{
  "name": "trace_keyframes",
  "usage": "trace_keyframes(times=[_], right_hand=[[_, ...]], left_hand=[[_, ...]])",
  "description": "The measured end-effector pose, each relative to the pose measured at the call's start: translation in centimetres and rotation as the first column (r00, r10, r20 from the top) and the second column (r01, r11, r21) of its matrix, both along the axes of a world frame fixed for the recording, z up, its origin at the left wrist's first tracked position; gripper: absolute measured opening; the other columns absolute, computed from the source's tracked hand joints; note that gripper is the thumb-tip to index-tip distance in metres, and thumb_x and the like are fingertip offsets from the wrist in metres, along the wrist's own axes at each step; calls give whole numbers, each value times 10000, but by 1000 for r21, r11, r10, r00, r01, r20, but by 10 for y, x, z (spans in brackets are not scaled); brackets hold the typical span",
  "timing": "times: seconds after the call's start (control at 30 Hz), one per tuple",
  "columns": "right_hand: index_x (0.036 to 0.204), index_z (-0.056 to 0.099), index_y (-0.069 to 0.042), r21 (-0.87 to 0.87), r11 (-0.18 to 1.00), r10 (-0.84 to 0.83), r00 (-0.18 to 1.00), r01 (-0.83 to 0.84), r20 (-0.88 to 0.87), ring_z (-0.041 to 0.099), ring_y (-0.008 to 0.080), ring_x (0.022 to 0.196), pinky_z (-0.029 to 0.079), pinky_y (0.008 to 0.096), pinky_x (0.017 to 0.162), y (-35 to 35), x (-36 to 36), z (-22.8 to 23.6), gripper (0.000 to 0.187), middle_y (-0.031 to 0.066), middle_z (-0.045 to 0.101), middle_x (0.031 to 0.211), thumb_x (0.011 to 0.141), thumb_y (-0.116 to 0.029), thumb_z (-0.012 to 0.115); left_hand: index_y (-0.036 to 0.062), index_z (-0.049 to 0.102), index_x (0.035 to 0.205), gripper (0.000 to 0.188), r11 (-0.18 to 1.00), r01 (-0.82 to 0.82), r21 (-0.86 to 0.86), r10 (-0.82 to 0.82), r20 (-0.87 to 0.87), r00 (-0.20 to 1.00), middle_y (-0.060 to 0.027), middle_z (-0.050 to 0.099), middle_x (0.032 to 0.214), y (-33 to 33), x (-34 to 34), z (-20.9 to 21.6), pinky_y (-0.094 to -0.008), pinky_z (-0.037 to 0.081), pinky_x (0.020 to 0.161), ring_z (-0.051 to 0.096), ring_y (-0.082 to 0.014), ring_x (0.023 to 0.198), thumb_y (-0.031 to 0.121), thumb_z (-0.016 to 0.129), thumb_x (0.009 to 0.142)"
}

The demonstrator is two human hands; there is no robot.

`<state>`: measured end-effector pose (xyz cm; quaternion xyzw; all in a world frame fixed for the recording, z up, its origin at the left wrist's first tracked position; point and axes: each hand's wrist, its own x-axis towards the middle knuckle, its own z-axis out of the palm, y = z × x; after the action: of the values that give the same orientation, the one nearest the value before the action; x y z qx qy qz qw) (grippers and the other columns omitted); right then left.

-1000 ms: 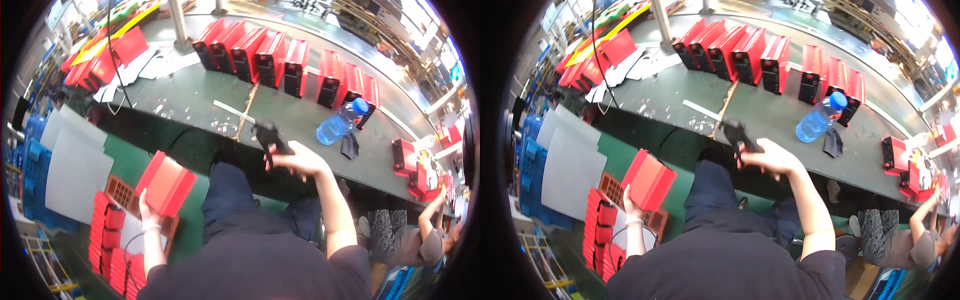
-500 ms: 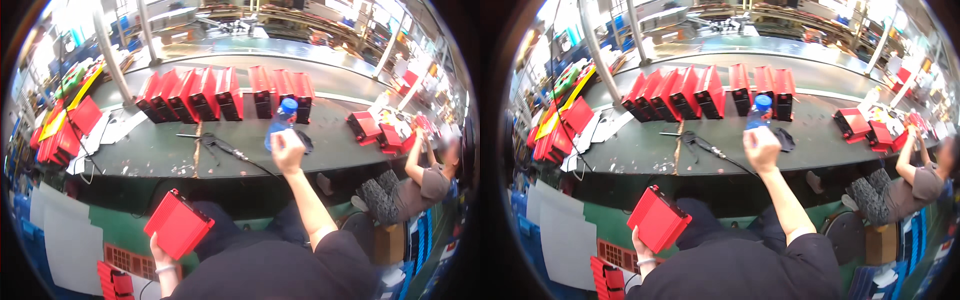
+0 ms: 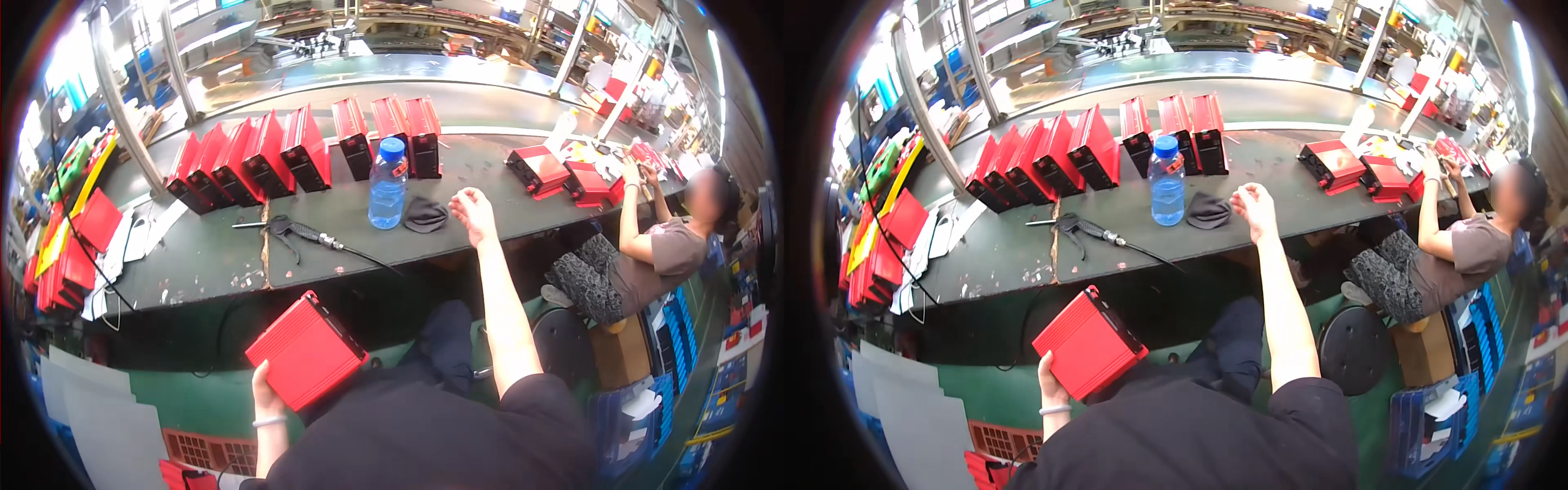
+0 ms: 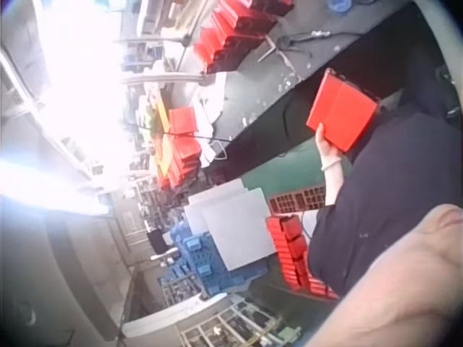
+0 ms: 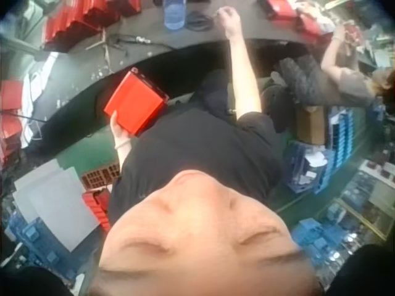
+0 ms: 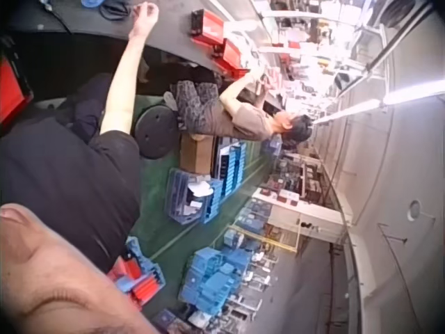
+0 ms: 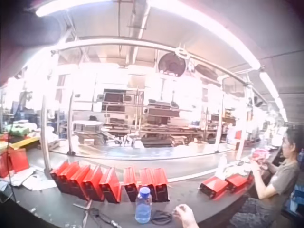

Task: Cleaning and inspecting red metal electronic power inverter casings at a factory workstation using a cloth and air duster.

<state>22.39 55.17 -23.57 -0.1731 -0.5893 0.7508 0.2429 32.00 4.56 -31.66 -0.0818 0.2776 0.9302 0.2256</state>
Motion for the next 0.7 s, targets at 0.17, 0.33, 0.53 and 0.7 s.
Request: trace_keyframes(times=[0.17, 0.33, 0.53, 0.7], right_hand=[[1007, 620, -70, 883, 431, -361, 932, 188, -22, 583, 267, 937, 475, 381, 818, 8, -15, -29, 347, 110, 606, 983, 773, -309, 710], [908, 664, -99, 952, 152, -361, 882, -264, 302, 549, 285, 977, 443, 409, 858, -9, -26, -3, 338, 109, 594, 949, 787, -414, 662], [951, 637, -4, -11, 998, 59, 977, -63, -206, 529, 112, 835, 422, 281, 809, 6, -25, 7, 274, -11, 608, 873, 920, -270, 578], [899, 607, -39, -544, 824, -172, 985, 159, 27, 583, 200, 853, 483, 355, 777, 39, -11, -6, 290, 75, 619, 854, 923, -326, 566]], left_hand=[[-37, 471, 1244, 477, 998, 59, 19, -59, 12, 998, -185, 566, 1202, 8, -10, -11, -420, 472, 928, 573, -306, 1080, 247, 544, 869], [-48, 491, 1219, 469, 996, 86, 20, -87, 14, 996, -193, 575, 1182, 11, -18, 8, -414, 488, 907, 588, -309, 1055, 249, 553, 861], [-46, 477, 1238, 477, 1000, -2, 7, 2, -12, 1000, -199, 570, 1191, 22, -30, 20, -426, 485, 915, 584, -322, 1062, 233, 561, 860], [-39, 471, 1250, 494, 996, 73, 51, -73, -12, 997, -195, 565, 1202, 29, -52, 20, -435, 480, 923, 576, -321, 1077, 256, 556, 863]])
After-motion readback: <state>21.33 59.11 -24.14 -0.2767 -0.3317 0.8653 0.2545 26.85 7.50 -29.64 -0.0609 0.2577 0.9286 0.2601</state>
